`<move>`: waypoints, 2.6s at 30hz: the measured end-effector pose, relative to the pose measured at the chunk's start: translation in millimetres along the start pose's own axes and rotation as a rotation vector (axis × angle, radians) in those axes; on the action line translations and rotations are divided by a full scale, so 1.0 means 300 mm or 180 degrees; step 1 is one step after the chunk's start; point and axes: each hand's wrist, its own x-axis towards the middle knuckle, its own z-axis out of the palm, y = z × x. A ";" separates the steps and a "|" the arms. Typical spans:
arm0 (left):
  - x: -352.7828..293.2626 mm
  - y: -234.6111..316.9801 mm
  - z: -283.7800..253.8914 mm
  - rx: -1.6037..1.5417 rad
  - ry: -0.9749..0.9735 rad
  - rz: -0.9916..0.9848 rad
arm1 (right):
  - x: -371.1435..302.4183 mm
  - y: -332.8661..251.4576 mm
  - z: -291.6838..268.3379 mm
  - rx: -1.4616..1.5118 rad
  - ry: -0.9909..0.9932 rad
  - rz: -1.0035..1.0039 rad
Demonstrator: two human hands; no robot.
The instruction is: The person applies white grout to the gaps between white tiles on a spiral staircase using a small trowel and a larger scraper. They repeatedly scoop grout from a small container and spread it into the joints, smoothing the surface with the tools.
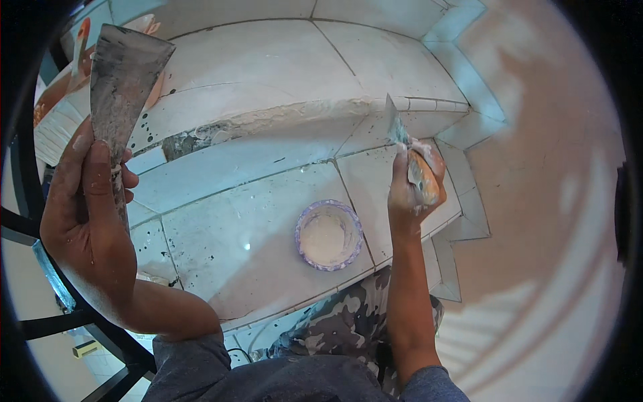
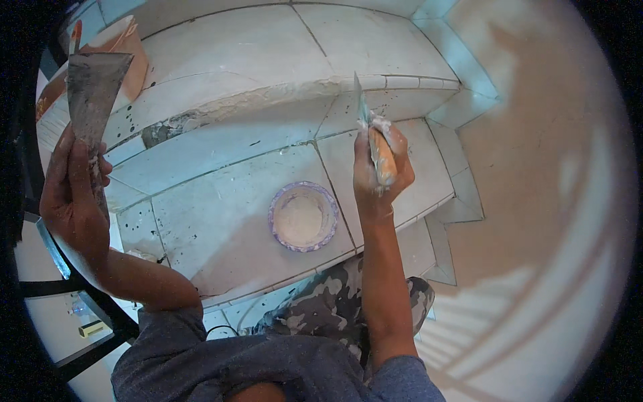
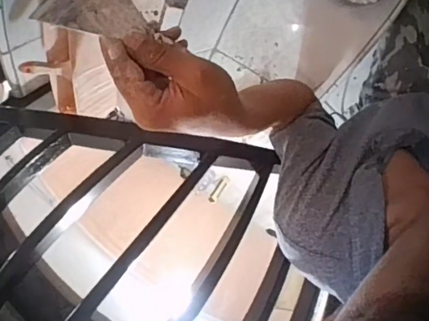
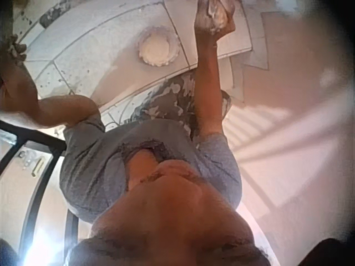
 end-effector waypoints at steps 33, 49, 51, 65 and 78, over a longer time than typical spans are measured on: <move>-0.003 0.014 0.020 -0.0045 -0.0047 -0.0011 | 0.113 0.009 -0.047 -0.0270 -0.1000 -0.0194; -0.004 0.008 0.017 0.0014 -0.0117 -0.0033 | 0.224 0.128 -0.138 0.0772 -0.2291 0.0863; -0.004 0.006 0.017 0.0015 -0.0080 -0.0072 | 0.252 0.121 -0.118 0.0820 -0.2472 0.0790; -0.001 0.002 0.016 0.0024 -0.0058 -0.0027 | 0.011 0.062 -0.094 0.0488 -0.1649 0.0002; -0.009 0.005 0.023 0.0009 -0.0056 0.0033 | 0.016 0.014 -0.045 0.0339 -0.1052 -0.0197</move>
